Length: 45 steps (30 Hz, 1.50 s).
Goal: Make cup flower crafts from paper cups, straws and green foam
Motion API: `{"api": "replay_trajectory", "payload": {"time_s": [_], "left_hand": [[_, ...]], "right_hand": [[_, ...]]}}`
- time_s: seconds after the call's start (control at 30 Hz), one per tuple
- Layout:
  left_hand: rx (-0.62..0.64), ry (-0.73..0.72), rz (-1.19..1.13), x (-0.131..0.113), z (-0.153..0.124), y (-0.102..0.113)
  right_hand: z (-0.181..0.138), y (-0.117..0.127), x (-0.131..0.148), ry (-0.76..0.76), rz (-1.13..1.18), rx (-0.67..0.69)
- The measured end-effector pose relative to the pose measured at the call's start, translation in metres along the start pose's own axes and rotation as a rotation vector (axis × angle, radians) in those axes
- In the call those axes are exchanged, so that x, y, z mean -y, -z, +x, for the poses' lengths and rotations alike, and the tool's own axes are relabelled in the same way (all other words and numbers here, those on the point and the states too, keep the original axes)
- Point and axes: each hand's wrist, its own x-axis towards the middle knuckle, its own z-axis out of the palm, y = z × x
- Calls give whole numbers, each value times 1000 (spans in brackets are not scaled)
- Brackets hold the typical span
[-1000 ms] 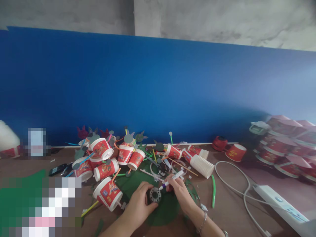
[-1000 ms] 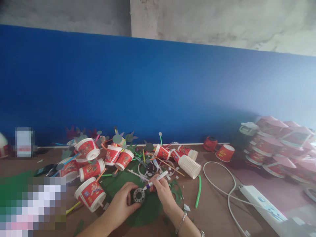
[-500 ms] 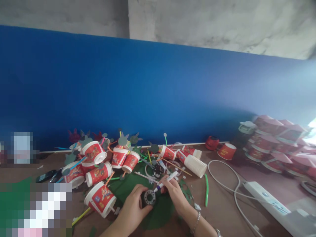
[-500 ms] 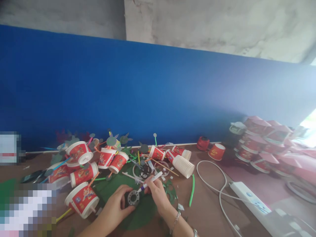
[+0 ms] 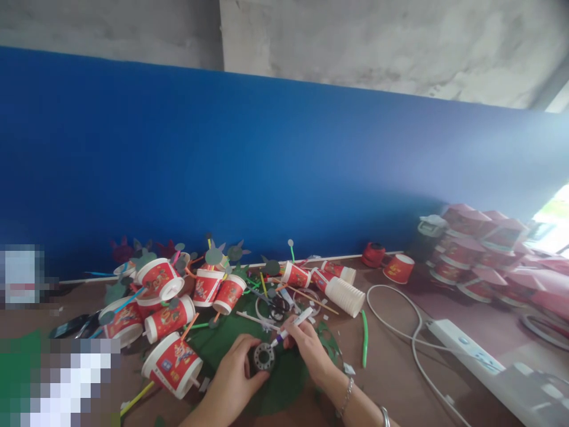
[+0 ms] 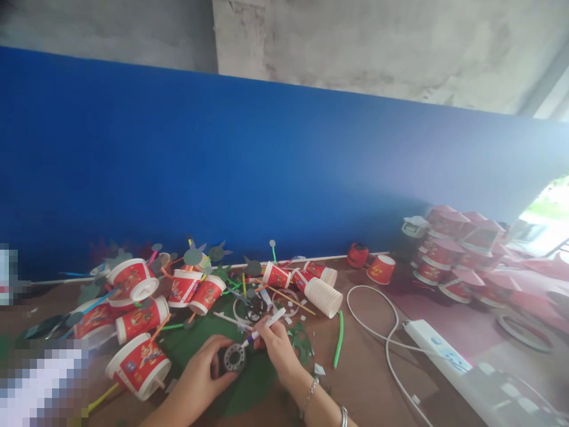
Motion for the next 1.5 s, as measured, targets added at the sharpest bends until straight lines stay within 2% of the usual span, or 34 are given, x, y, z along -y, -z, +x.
{"api": "replay_trajectory", "payload": {"time_s": [0.77,1.07,1.33,1.5], "left_hand": [[-23,-54,34,-10,-4,3],[32,-83,27,-25,-10,13],[36,-25,128,-26,-7,4],[68,-8,179,-29,-4,1]], "right_hand": [[1,1,-2,-42,-13,18],[4,4,-6,-36,1,19],[9,4,-13,-141,336,-30],[9,4,-13,-132,413,-9]]}}
